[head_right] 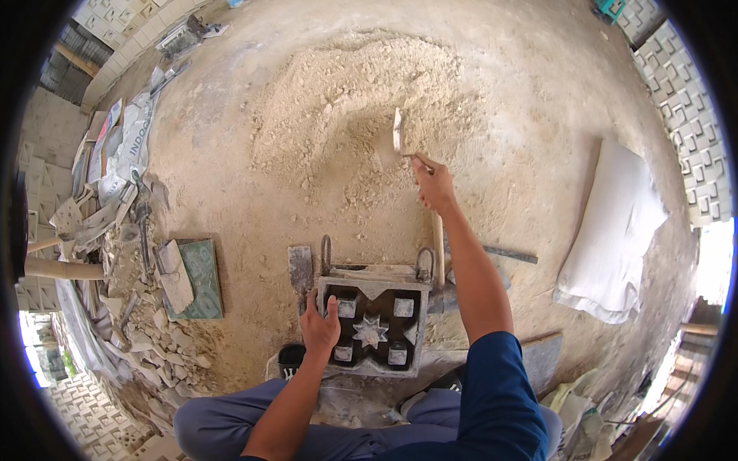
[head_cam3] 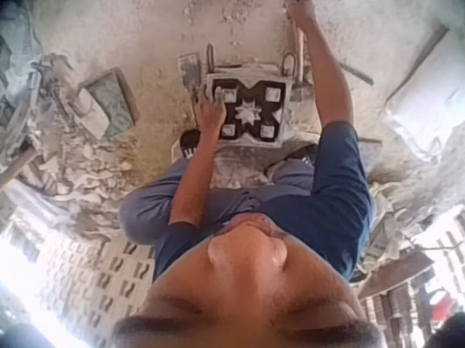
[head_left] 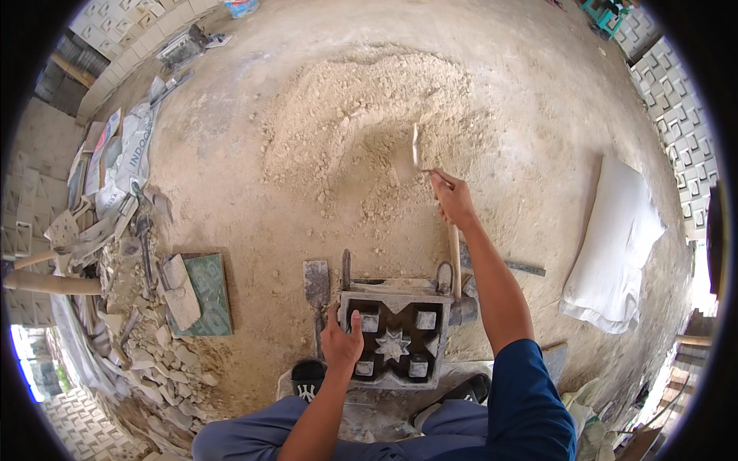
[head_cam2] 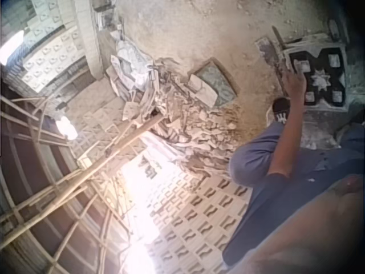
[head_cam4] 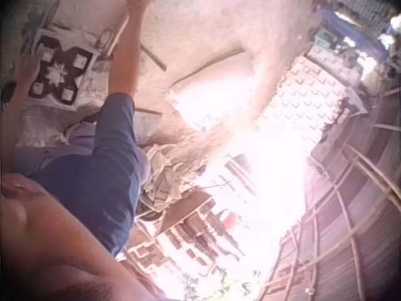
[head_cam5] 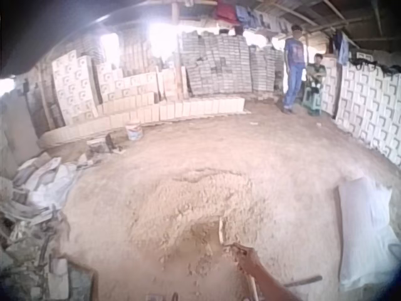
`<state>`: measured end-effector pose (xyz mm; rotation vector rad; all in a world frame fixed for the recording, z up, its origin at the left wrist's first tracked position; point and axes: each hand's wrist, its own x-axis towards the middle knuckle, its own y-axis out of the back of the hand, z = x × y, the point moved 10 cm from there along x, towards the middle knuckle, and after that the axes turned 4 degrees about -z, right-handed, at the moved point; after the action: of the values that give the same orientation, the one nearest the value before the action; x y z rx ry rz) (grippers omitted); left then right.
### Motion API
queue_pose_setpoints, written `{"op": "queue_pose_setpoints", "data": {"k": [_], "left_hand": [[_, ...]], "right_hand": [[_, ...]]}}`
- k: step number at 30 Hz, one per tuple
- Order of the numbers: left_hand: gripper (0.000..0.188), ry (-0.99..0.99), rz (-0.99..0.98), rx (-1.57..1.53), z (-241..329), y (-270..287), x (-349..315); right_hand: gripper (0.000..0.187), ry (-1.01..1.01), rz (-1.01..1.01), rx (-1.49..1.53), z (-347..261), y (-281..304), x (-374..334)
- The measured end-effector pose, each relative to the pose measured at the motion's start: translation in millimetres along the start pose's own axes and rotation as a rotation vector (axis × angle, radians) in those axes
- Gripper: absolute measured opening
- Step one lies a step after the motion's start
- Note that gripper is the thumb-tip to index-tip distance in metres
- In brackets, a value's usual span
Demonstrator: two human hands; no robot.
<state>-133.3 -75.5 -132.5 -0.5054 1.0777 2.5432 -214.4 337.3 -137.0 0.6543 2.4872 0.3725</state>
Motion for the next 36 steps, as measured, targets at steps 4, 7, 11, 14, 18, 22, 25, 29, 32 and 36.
{"op": "queue_pose_setpoints", "data": {"k": [4, 7, 11, 14, 18, 22, 25, 29, 32, 36], "left_hand": [[0.063, -0.014, 0.008, -0.002, 5, 2, -1], [0.062, -0.025, 0.028, 0.009, 6, 3, -2], [0.060, -0.041, 0.046, -0.013, 15, 4, -5], [0.059, -0.029, 0.050, 0.027, 9, 7, -4], [0.059, -0.038, 0.039, -0.009, 9, 2, -4], [0.059, -0.040, 0.070, 0.012, 0, 4, -4], [0.060, -0.054, 0.082, 0.032, 0, 0, -1], [0.062, -0.006, 0.031, 0.022, 2, -5, 0], [0.062, -0.030, 0.081, 0.027, -6, 0, 0], [0.062, 0.007, 0.078, 0.064, -7, 7, -3]], "right_hand": [[0.043, 0.008, -0.069, -0.164, -1, -17, -7], [0.042, 0.184, -0.103, -0.202, -14, -32, -4], [0.039, 0.388, -0.092, -0.382, -13, -36, 4], [0.037, 0.198, 0.188, -0.256, -15, 24, 18], [0.037, -0.028, 0.401, -0.095, -6, 69, 12], [0.039, -0.101, 0.129, -0.161, -21, 18, 9], [0.035, 0.104, 0.254, -0.266, -42, 35, 28], [0.029, 0.102, 0.227, -0.572, -66, 8, 34], [0.025, 0.053, 0.081, -0.899, -85, -53, 12], [0.026, 0.123, -0.092, -1.000, -114, -68, -5]]}}
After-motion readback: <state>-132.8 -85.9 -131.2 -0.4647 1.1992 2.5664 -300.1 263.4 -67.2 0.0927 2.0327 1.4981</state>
